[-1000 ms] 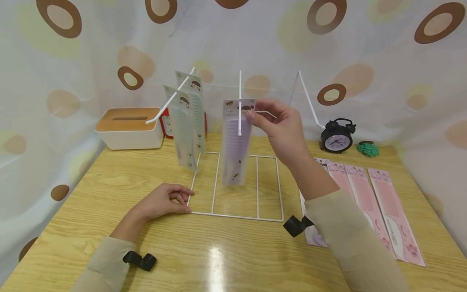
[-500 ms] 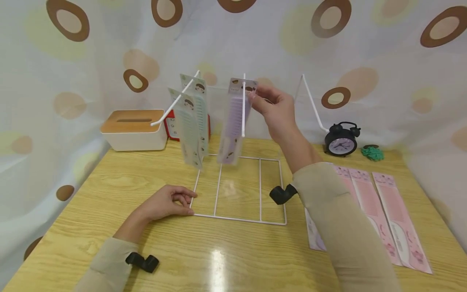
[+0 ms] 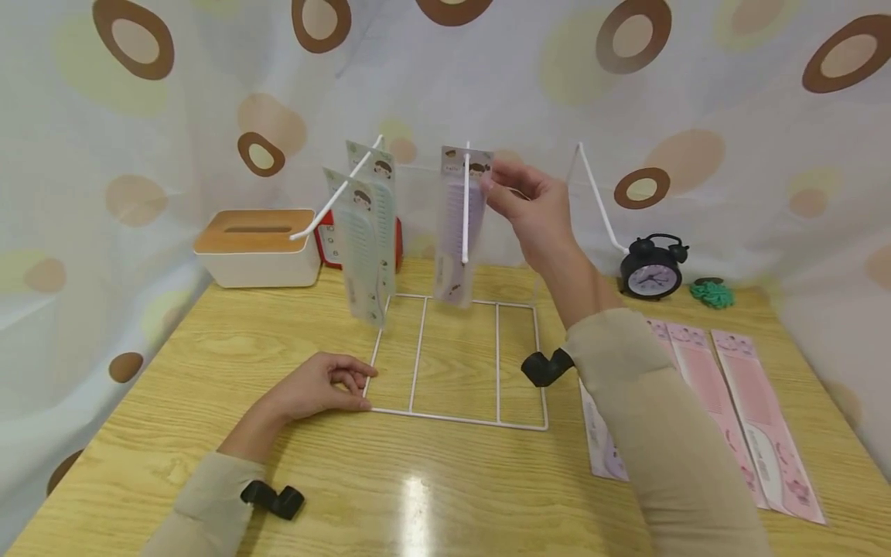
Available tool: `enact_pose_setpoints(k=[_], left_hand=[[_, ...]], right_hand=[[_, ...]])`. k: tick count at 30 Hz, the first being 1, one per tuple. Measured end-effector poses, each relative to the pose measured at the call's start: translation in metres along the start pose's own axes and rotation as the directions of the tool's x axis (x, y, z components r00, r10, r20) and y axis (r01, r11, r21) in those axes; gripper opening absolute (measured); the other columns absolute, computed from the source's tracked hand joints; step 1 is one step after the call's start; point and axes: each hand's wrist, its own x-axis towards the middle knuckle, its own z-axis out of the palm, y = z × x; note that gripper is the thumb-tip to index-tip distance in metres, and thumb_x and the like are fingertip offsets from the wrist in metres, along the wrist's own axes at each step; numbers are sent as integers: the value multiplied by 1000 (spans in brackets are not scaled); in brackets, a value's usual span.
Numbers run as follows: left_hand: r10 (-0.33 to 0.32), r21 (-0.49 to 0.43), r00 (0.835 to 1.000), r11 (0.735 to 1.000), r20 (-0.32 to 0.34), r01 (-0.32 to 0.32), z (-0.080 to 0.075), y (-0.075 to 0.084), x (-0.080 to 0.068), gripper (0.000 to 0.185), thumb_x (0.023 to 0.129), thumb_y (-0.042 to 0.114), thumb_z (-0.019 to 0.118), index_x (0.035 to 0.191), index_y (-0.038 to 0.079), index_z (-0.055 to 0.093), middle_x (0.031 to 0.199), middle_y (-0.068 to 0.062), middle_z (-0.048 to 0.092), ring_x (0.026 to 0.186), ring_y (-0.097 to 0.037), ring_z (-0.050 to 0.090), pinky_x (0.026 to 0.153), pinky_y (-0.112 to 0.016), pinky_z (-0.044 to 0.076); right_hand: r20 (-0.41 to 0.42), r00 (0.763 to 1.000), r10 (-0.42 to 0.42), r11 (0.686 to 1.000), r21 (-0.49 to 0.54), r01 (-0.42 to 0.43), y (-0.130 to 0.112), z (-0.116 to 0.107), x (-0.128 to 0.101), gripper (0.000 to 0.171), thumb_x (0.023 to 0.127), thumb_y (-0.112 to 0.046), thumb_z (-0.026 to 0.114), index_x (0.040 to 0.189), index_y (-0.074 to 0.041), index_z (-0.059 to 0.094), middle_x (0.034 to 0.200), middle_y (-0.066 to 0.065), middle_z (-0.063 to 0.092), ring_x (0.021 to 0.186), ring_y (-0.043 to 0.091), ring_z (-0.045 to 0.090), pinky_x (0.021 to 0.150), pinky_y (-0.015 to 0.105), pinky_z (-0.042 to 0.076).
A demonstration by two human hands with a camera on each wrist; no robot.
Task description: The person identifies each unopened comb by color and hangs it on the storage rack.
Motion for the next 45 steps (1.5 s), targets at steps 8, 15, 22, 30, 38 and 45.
enact_pose_setpoints(k=[8, 15, 22, 30, 38, 45], left_hand=[[-9, -7, 1000, 1000, -3, 9, 1, -1, 0, 48, 77, 19, 88, 121, 7, 69, 88, -1, 69, 82, -16, 65, 87, -30, 49], [-8, -1, 1000, 1000, -9, 8, 0, 0, -1, 48, 78, 18, 87, 121, 7, 69, 88, -2, 69, 81, -14, 64, 86, -27, 49], [4, 11, 1000, 1000, -6, -4, -2, -2, 0, 48, 79, 17, 86, 122, 4, 68, 88, -3, 69, 80, -11, 64, 85, -26, 49], [6, 0, 1000, 1000, 3, -6, -2, 0, 0, 48, 79, 16, 86, 122, 4, 68, 89, -4, 69, 80, -13, 64, 83, -25, 50], [-5, -18, 1000, 1000, 4, 5, -1, -1, 1, 48, 78, 15, 86, 122, 5, 69, 89, -3, 69, 80, -13, 64, 82, -24, 51], [3, -22, 1000, 1000, 12, -3, -1, 0, -1, 48, 79, 14, 85, 122, 1, 67, 90, -6, 68, 80, -14, 62, 82, -25, 50]], right_hand=[[93, 996, -6, 974, -223, 27, 8, -30, -21, 52, 89, -14, 76, 137, -6, 59, 118, 2, 64, 108, 11, 65, 87, 21, 55], [95, 991, 98, 843, -536, -32, 24, -78, -43, 57, 94, -32, 71, 146, -20, 52, 131, -4, 60, 106, 0, 66, 86, 18, 54], [60, 985, 162, 755, -651, -85, 51, -125, -56, 62, 93, -36, 71, 149, -20, 48, 134, -4, 58, 102, -2, 65, 83, 19, 56], [9, 974, 224, 646, -750, -142, 71, -169, -64, 69, 93, -41, 70, 151, -15, 45, 142, 9, 52, 94, -6, 63, 79, 20, 56], [-35, 965, 260, 478, -864, -160, 81, -192, -66, 75, 91, -46, 71, 151, -10, 44, 143, 19, 53, 103, 12, 56, 75, 19, 51], [-19, 954, 299, 301, -947, -113, 85, -202, -64, 75, 86, -34, 79, 150, -11, 46, 135, 20, 55, 99, 29, 50, 75, 30, 42]])
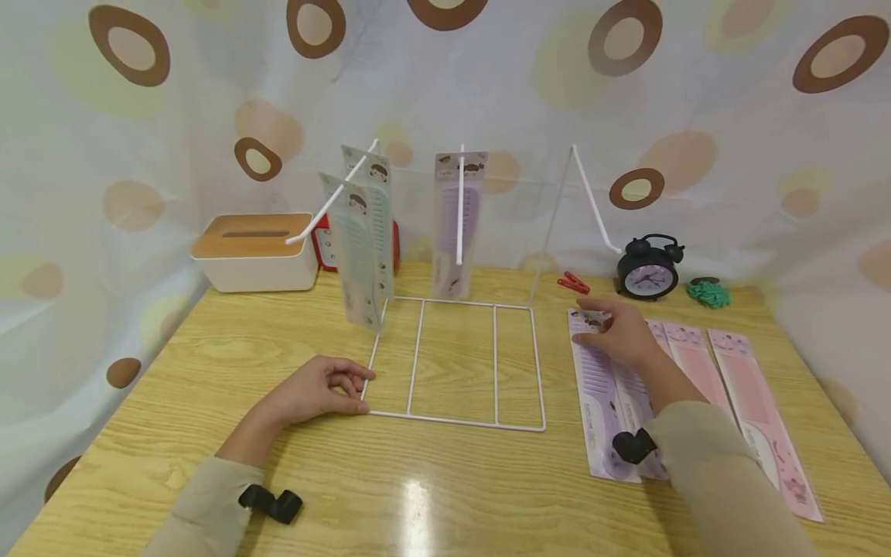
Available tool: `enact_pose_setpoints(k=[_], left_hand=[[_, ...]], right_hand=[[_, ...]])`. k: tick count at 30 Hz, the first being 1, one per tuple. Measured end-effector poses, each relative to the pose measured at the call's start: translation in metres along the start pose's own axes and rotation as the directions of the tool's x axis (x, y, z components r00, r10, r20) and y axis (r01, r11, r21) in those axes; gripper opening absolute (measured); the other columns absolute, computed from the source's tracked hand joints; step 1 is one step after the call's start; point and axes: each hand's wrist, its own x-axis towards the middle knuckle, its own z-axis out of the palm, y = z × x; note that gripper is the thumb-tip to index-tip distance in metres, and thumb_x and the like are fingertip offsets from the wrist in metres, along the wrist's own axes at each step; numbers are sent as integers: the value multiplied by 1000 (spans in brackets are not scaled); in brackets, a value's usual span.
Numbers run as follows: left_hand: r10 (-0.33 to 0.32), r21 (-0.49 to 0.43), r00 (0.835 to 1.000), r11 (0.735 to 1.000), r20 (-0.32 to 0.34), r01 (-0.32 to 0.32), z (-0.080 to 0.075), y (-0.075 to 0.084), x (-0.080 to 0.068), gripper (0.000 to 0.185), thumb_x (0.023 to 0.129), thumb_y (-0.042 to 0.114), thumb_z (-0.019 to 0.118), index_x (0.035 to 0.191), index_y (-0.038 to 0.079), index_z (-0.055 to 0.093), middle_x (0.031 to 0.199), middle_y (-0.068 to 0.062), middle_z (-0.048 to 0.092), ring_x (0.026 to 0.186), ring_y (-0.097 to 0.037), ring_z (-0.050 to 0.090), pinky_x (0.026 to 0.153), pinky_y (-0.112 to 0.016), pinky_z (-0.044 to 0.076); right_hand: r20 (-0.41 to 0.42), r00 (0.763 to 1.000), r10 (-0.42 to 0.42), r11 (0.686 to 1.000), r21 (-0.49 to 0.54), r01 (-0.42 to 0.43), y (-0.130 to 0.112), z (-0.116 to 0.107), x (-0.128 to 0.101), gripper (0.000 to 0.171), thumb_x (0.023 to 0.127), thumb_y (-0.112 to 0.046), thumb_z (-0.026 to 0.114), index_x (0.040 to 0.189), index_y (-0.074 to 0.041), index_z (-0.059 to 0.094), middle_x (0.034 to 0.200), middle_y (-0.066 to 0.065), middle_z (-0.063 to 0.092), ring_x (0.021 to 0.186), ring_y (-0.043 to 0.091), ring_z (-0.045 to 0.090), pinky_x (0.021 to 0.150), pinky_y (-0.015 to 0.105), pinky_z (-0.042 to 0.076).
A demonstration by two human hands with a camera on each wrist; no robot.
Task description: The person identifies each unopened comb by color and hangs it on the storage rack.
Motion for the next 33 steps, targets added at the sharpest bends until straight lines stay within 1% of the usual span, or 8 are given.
enact_pose_setpoints(k=[5, 9, 13, 17, 20, 25, 29, 33], left_hand=[[-6, -18, 1000, 1000, -4, 6, 1, 0, -2, 48, 79, 13, 85, 121, 1, 68, 90, -6, 68, 80, -13, 63, 81, -24, 50], [-15, -12, 1000, 1000, -5, 15, 1, 1, -3, 47, 79, 14, 86, 121, 3, 68, 89, -4, 68, 81, -13, 63, 82, -24, 50], [-12, -13, 1000, 1000, -9, 12, 1, 0, -2, 47, 78, 14, 86, 121, 3, 68, 90, -5, 68, 81, -14, 63, 81, -24, 50], [-4, -24, 1000, 1000, -7, 4, 1, -1, 0, 47, 79, 12, 86, 120, 0, 68, 90, -7, 68, 81, -15, 63, 79, -23, 51], [-2, -28, 1000, 1000, -5, 2, 1, -2, 0, 47, 79, 11, 85, 120, -1, 68, 89, -8, 67, 81, -15, 62, 78, -22, 51], [-1, -26, 1000, 1000, -3, 1, 1, -1, 0, 47, 79, 11, 85, 120, 0, 68, 89, -7, 68, 82, -15, 62, 79, -22, 50], [-1, -23, 1000, 1000, -2, 1, 1, -1, 0, 46, 79, 12, 85, 120, 0, 68, 88, -7, 68, 82, -15, 62, 79, -22, 50], [-7, -18, 1000, 1000, -2, 7, 0, 1, 0, 46, 79, 13, 86, 120, 1, 68, 88, -5, 68, 82, -15, 62, 79, -23, 50]], right_hand=[[42, 999, 10, 990, -139, -4, 6, -1, 5, 92, 79, -55, 80, 153, -15, 42, 133, 21, 53, 96, 30, 50, 72, 33, 40], [43, 999, 2, 990, -139, 4, 9, 1, 7, 99, 74, -62, 80, 152, -13, 43, 137, 20, 52, 96, 30, 50, 73, 33, 39], [-14, 999, -35, 998, -55, 34, 10, 3, 10, 85, 78, -46, 84, 147, -11, 49, 120, 17, 54, 97, 29, 46, 74, 36, 37], [-58, 998, 6, 999, 52, -3, 7, 4, 11, 69, 84, -30, 82, 145, -13, 53, 124, 16, 55, 108, 33, 44, 80, 39, 36], [-96, 994, 54, 990, 136, -41, 0, 4, 7, 67, 87, -32, 79, 145, -13, 53, 130, 17, 55, 115, 32, 46, 87, 39, 38], [-147, 984, 101, 944, 328, -48, -12, 0, -8, 70, 87, -44, 76, 146, -16, 51, 145, 15, 51, 108, 8, 54, 85, 16, 45], [-145, 979, 146, 857, 513, -52, -25, -7, -20, 62, 85, -43, 78, 141, -28, 56, 130, -3, 61, 94, -3, 54, 71, 11, 46], [-130, 982, 140, 623, 782, 14, -41, -12, -37, 46, 85, -25, 81, 128, -26, 65, 90, -14, 62, 73, 1, 50, 56, 17, 38]])
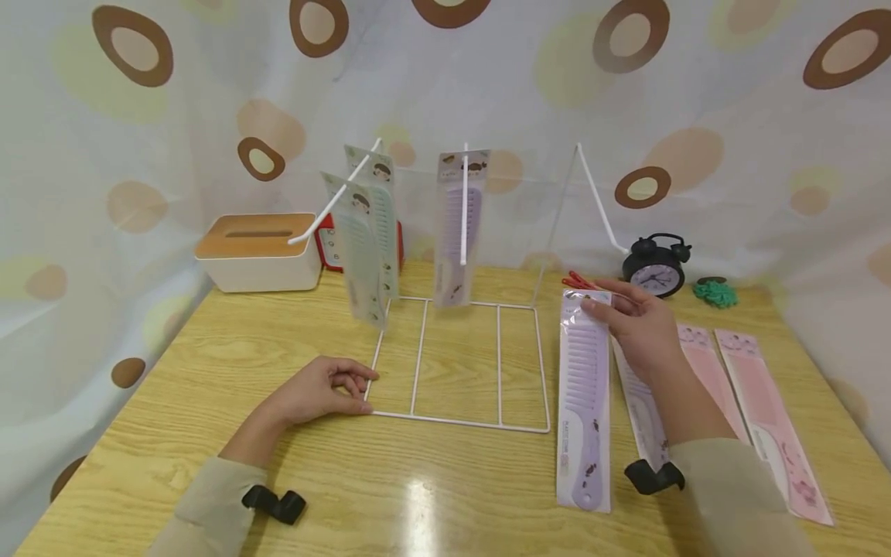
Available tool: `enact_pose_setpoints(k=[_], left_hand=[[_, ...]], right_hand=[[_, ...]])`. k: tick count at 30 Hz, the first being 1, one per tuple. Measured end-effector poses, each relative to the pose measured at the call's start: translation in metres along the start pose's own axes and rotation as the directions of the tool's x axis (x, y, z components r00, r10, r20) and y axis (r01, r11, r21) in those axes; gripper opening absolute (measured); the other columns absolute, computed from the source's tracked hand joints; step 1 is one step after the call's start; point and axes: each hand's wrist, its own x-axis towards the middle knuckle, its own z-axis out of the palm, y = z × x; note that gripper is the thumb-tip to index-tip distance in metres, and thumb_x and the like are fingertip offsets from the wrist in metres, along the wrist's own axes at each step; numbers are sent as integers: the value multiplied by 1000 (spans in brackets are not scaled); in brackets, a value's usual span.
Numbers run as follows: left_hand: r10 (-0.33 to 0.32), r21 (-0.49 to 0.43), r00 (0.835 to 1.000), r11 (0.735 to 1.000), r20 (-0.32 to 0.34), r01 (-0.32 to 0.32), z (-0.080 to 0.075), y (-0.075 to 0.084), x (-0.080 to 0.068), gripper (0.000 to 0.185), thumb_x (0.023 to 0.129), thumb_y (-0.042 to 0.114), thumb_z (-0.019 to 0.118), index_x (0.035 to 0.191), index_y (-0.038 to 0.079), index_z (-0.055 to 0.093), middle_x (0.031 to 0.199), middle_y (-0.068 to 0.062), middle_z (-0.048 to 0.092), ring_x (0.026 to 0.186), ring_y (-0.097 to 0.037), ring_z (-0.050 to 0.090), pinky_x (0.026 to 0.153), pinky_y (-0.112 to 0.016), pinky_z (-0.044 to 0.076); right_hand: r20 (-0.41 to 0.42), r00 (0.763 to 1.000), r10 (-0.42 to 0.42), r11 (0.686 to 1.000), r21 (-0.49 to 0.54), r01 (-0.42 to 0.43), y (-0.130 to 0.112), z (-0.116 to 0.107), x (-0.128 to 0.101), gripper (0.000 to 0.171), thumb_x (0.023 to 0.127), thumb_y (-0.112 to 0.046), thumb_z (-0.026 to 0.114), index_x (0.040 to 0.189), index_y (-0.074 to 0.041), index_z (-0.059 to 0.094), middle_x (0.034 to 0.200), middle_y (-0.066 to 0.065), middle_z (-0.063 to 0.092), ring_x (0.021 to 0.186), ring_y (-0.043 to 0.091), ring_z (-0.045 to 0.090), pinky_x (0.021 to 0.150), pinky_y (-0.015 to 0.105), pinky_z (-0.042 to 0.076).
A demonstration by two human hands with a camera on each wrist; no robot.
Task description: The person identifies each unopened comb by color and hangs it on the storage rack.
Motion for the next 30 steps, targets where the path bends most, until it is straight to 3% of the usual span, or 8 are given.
enact_pose_setpoints(k=[2, 4, 7, 11, 16, 20, 27, 30], left_hand=[[-2, 9, 1000, 1000, -2, 2, 0, 1, 0, 46, 79, 14, 86, 120, 3, 68, 88, -4, 68, 82, -14, 63, 80, -24, 50], [-10, 19, 1000, 1000, -7, 10, -1, 1, 0, 47, 78, 14, 86, 120, 4, 69, 88, -3, 68, 81, -14, 63, 81, -25, 50], [-17, 38, 1000, 999, -14, 18, -1, 1, -2, 47, 78, 16, 86, 121, 6, 69, 89, -2, 68, 81, -15, 63, 84, -26, 50], [-19, 41, 1000, 999, -18, 20, -1, 2, -3, 47, 78, 17, 86, 121, 6, 69, 90, -2, 68, 81, -15, 64, 84, -27, 50], [-9, 31, 1000, 999, -13, 9, 0, 2, -3, 47, 79, 17, 86, 120, 6, 69, 90, -2, 68, 81, -15, 64, 84, -26, 50], [-4, 35, 1000, 999, -10, 4, 0, 2, -2, 47, 79, 17, 86, 120, 6, 69, 89, -2, 68, 81, -15, 64, 84, -26, 50], [-5, 33, 1000, 999, -13, 6, 0, 2, -1, 47, 78, 16, 86, 121, 6, 69, 89, -2, 68, 81, -15, 64, 83, -26, 50], [-2, 29, 1000, 1000, -9, 2, 0, 2, 0, 47, 78, 16, 86, 121, 6, 69, 89, -2, 68, 81, -15, 64, 83, -25, 50]], right_hand=[[32, 999, -10, 988, 156, 5, -8, 6, -11, 38, 86, -14, 80, 122, -22, 68, 86, -11, 63, 72, 3, 52, 56, 16, 39], [71, 996, -54, 969, 246, 35, -16, 14, -22, 32, 88, -6, 76, 117, -18, 71, 89, -8, 66, 75, 4, 56, 60, 14, 44], [130, 980, -150, 950, 295, 106, -28, 30, -37, 28, 91, 4, 68, 112, -13, 74, 86, -5, 63, 75, 3, 57, 62, 13, 47], [193, 948, -254, 928, 325, 183, -43, 50, -55, 28, 92, 11, 62, 107, -9, 74, 79, -2, 49, 67, 5, 49, 56, 13, 42], [214, 912, -350, 899, 350, 263, -60, 71, -71, 25, 92, 13, 61, 105, -4, 75, 86, 3, 58, 80, 11, 64, 70, 18, 55], [213, 875, -435, 861, 383, 335, -71, 85, -79, 25, 92, 15, 59, 105, 1, 75, 89, 6, 69, 86, 14, 68, 76, 22, 57], [315, 739, -596, 776, 465, 426, -92, 106, -85, 28, 92, 17, 57, 106, 3, 76, 98, 8, 70, 86, 14, 63, 75, 22, 56], [318, 706, -633, 747, 492, 448, -101, 114, -87, 28, 91, 18, 58, 106, 3, 76, 95, 8, 66, 85, 14, 58, 72, 22, 55]])
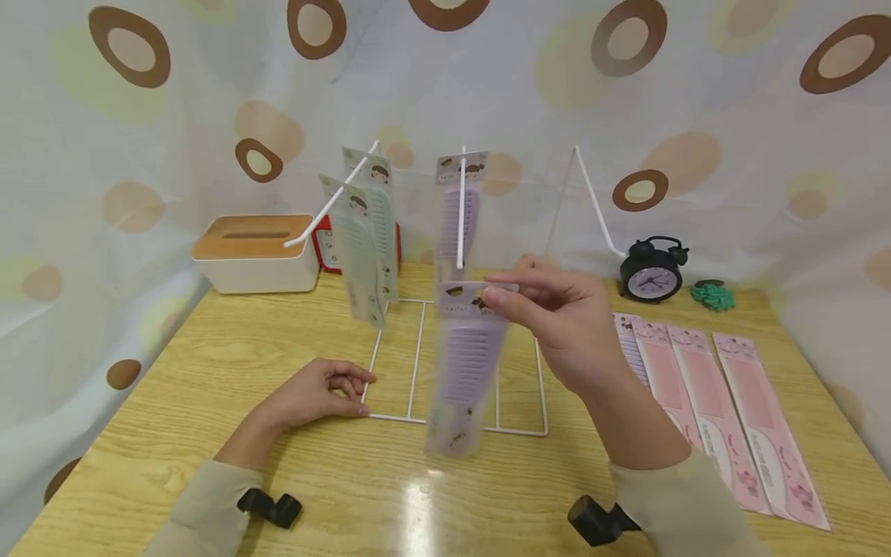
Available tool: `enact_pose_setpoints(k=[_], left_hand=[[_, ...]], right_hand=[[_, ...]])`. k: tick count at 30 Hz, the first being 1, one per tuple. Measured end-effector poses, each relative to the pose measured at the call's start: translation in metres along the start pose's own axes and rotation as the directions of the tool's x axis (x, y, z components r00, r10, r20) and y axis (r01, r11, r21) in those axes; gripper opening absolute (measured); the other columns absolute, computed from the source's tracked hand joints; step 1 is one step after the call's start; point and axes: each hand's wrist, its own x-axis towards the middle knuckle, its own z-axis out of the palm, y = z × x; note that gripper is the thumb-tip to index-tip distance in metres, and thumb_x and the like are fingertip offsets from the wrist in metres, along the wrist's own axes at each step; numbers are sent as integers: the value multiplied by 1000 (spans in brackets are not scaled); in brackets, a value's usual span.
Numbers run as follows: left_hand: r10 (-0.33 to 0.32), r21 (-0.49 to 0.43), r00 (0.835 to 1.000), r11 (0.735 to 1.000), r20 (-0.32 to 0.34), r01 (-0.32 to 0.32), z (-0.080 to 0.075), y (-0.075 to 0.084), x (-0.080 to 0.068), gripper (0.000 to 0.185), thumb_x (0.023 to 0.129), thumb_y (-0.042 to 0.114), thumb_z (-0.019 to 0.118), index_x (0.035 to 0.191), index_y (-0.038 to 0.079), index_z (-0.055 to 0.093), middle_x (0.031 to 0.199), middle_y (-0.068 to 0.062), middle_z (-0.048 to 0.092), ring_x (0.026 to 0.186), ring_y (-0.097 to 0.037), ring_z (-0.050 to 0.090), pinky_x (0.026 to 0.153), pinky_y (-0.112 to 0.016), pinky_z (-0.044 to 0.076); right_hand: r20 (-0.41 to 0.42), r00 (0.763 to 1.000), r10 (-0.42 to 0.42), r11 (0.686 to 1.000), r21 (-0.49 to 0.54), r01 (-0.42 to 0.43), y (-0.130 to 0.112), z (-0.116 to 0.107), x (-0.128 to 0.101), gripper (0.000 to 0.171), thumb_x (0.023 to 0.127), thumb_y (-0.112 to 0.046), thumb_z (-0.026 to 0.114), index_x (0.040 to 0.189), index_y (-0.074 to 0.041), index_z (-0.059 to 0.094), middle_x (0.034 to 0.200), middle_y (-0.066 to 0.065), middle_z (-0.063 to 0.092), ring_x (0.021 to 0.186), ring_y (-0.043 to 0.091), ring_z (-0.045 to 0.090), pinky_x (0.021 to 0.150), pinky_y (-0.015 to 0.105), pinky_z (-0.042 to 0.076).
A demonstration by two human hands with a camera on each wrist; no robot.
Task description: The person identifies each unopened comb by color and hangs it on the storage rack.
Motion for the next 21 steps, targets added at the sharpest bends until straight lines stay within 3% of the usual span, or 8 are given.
enact_pose_setpoints(k=[3, 8, 14, 21], left_hand=[[6, 0, 1000, 1000, 1, -6, 0, -1, 0, 47, 78, 16, 86, 120, 5, 69, 89, -2, 68, 80, -14, 64, 82, -24, 50], [20, 4, 1000, 1000, 2, -20, 0, -3, 0, 47, 79, 16, 86, 121, 3, 69, 89, -4, 68, 79, -12, 64, 81, -24, 50], [14, 11, 1000, 1000, 2, -14, 1, -3, 0, 46, 79, 16, 86, 120, 3, 69, 89, -4, 68, 79, -13, 63, 82, -24, 50], [3, 10, 1000, 1000, -3, -3, 0, -2, 1, 45, 79, 17, 86, 120, 6, 70, 89, -2, 68, 80, -15, 64, 82, -25, 50]], right_hand=[[-4, 999, -33, 999, 31, 33, -5, 9, 6, 26, 91, 18, 58, 107, 7, 75, 91, 10, 64, 84, 15, 57, 70, 23, 56], [-73, 997, -33, 999, -18, 31, -10, 19, 14, 19, 90, 11, 65, 102, 2, 78, 89, 10, 66, 82, 16, 64, 66, 25, 59], [-80, 996, -27, 999, 22, 29, -8, 20, 18, 23, 89, 19, 60, 103, 10, 75, 92, 15, 68, 83, 21, 68, 64, 30, 60], [-109, 994, 7, 998, -64, -14, -10, 23, 21, 22, 90, 16, 61, 104, 8, 75, 95, 15, 70, 83, 20, 69, 66, 31, 60]])
